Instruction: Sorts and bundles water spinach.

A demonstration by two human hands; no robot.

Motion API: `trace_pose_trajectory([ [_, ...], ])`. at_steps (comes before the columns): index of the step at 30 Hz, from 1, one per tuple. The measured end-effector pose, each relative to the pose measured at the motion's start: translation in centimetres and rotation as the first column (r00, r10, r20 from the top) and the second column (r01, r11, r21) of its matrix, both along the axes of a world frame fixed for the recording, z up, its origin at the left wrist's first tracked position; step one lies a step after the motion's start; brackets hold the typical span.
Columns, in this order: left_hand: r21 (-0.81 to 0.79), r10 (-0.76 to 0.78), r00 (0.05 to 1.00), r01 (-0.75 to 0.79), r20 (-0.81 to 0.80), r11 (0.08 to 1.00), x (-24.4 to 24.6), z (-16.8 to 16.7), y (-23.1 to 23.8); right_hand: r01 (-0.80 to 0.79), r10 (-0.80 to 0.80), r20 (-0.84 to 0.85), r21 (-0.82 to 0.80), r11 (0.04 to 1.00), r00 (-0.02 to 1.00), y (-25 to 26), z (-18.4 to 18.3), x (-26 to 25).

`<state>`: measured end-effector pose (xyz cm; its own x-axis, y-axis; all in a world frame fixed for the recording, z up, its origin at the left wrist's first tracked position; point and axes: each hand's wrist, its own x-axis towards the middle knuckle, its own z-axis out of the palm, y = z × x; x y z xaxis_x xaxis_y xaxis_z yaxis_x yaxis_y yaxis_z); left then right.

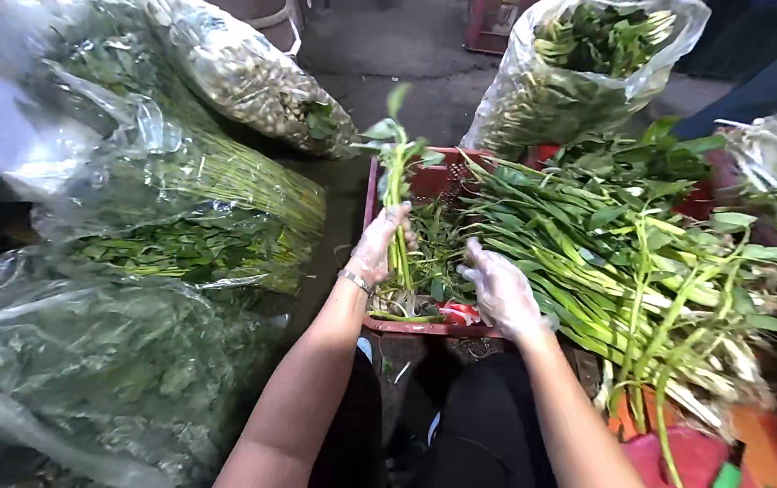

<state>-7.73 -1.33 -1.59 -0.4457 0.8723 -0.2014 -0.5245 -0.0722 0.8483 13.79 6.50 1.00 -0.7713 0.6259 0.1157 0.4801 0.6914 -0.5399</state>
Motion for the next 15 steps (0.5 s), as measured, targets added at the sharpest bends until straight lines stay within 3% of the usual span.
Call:
trace_pose_trajectory([
  [1,0.008,-0.062,0.997,0.062,-0.054,0.998,0.4,0.1,-0.2,0.041,-0.032,0.113,-0.086,0.995,0.993,1.1,0.4,-0.4],
  [2,0.016,-0.088,0.990,0.090,-0.108,0.996,0.8,0.2,-0.1,0.065,-0.053,0.078,-0.157,0.985,0.996,1.5,0.6,-0.9],
  [5,-0.067,-0.047,0.934,0.025,-0.353,0.997,3.0,0.5,0.4,0.058,-0.187,-0.268,-0.426,0.903,0.945,0.6,1.0,-3.5],
  [8,-0.179,-0.124,0.807,0.023,-0.578,0.984,4.7,0.3,0.7,0.013,-0.333,-0.377,-0.646,0.764,0.864,0.4,0.5,-6.2],
  [9,-0.192,-0.144,0.792,0.035,-0.594,0.981,4.9,0.2,0.7,0.011,-0.376,-0.389,-0.682,0.731,0.841,0.4,0.4,-6.6],
  [11,-0.174,-0.113,0.848,0.025,-0.517,0.984,5.0,0.2,0.6,-0.015,-0.442,-0.410,-0.747,0.664,0.798,0.3,0.6,-6.7],
  [15,-0.024,-0.021,0.938,0.014,-0.347,1.000,4.8,0.1,0.9,-0.012,-0.548,-0.496,-0.749,0.663,0.673,-0.1,0.5,-6.8],
])
